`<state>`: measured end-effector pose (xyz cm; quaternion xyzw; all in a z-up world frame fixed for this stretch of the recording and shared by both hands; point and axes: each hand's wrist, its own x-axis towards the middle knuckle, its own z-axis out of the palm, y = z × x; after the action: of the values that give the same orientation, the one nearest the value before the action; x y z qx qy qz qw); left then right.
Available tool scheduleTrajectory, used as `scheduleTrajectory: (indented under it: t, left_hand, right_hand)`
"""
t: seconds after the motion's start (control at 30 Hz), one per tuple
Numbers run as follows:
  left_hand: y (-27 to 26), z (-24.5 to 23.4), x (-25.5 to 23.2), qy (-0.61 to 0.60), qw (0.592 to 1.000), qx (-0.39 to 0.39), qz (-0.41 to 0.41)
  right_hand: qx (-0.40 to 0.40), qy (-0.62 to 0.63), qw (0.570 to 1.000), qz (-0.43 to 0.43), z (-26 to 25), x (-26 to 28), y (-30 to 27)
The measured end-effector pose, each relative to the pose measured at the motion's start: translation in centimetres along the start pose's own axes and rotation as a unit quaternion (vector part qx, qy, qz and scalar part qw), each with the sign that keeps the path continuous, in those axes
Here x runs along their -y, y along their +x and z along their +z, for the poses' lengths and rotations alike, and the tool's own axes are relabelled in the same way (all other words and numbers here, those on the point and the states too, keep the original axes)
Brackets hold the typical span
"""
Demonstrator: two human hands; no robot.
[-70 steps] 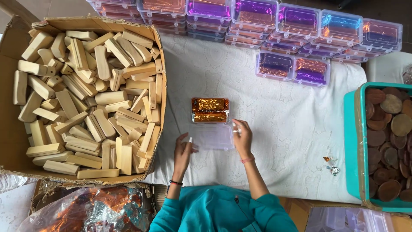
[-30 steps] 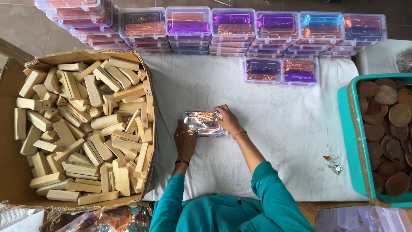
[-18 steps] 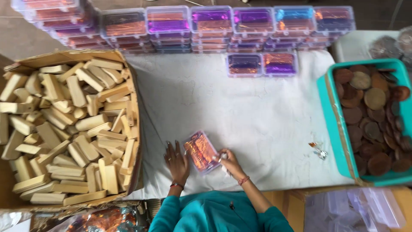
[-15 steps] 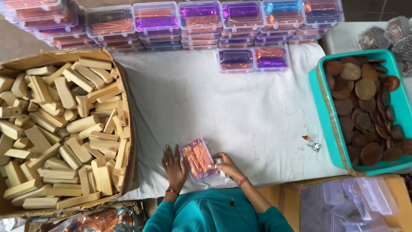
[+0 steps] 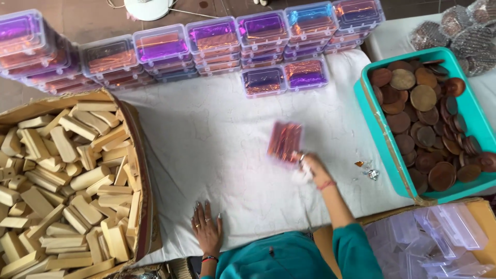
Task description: The recorder is wrapping wooden blocks in gold foil, placing them in plastic boxes, and cleaning other wooden blocks with a white cloth.
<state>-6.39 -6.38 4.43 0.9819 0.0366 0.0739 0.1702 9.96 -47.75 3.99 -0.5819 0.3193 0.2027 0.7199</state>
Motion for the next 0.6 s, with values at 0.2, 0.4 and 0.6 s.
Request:
scheduleTrajectory:
  t: [0.2,0.4,0.6]
  left_hand:
    - [0.6,0.1,-0.7,0.007,0.999,-0.018,-0.033]
    - [1.0,0.3,-1.0,0.017,0.999,-0.015,-0.044]
    - [0.9,1.4,-1.1,0.028,0.996,-0.009,-0.081]
  right_hand:
    - [-0.126,0.076,0.984,-0.097,-6.0,9.1,8.8]
    - [-0.109,0.129,0.98,-0.107,-4.7,13.0,16.1]
    - [-0.124,0.055,0.978,-0.156,1.4,16.7,19.2]
